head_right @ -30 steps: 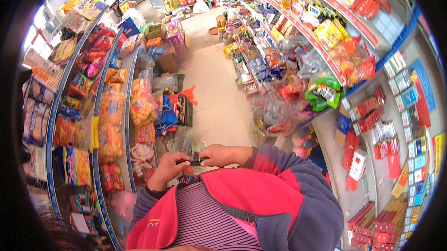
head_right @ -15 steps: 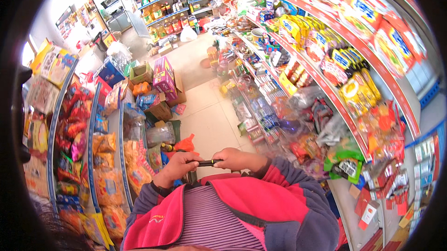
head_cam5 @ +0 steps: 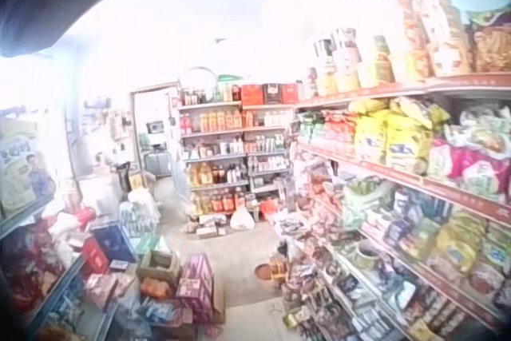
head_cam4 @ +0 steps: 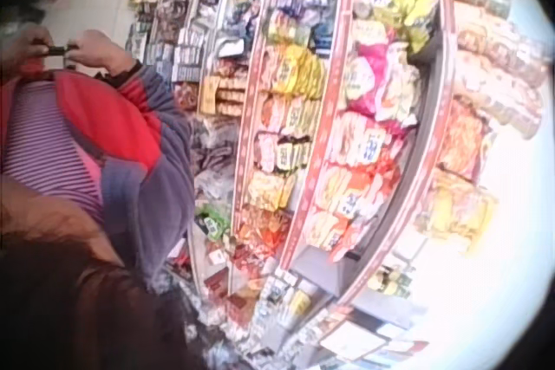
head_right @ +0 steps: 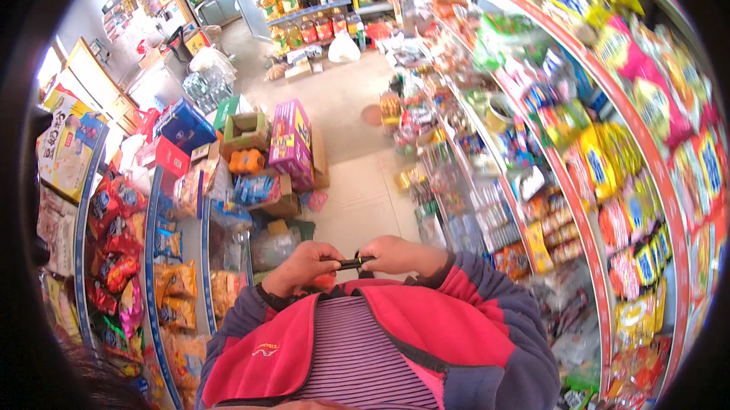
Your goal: The person picks up a small black electronic device and a pink cloth, then walks through a cluttered store. They repeatedly open and close the device, inspecting its interior. Finally, they use a patterned cloth to wipe the device.
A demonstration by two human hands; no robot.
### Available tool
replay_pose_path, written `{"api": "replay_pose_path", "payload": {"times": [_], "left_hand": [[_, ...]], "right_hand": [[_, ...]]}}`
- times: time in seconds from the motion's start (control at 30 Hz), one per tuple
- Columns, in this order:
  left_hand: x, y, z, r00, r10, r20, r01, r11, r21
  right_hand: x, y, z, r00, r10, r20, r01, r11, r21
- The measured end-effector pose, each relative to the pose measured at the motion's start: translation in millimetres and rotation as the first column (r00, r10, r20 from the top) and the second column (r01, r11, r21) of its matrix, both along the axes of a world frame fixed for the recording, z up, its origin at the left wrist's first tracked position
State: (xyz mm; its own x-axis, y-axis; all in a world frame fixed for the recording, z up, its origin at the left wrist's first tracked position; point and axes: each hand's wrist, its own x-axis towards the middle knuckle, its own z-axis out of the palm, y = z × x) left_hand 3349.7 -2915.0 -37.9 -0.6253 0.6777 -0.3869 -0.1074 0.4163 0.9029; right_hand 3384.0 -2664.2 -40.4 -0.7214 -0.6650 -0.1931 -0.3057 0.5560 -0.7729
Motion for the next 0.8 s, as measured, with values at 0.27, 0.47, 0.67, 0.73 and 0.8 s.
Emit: {"api": "replay_pose_path", "payload": {"times": [0.27,0.47,0.67,0.73,0.8], "left_hand": [[-224,22,19,0.985,-0.113,-0.132,0.112,0.994,-0.016],[-361,61,8,0.898,-0.087,-0.432,0.078,0.996,-0.039],[-522,92,24,0.987,-0.009,-0.163,0.009,1.000,-0.001],[-572,99,36,0.978,-0.085,-0.189,0.092,0.995,0.032],[-619,106,43,0.990,-0.087,-0.109,0.091,0.995,0.034]], "right_hand": [[-206,13,24,0.995,-0.088,0.049,0.088,0.996,-0.001],[-342,31,12,0.976,-0.151,0.158,0.170,0.979,-0.113],[-511,84,17,0.995,-0.094,0.025,0.097,0.988,-0.118],[-559,103,26,0.992,-0.097,0.076,0.106,0.988,-0.115],[-614,113,33,0.998,-0.042,0.054,0.050,0.988,-0.146]]}}
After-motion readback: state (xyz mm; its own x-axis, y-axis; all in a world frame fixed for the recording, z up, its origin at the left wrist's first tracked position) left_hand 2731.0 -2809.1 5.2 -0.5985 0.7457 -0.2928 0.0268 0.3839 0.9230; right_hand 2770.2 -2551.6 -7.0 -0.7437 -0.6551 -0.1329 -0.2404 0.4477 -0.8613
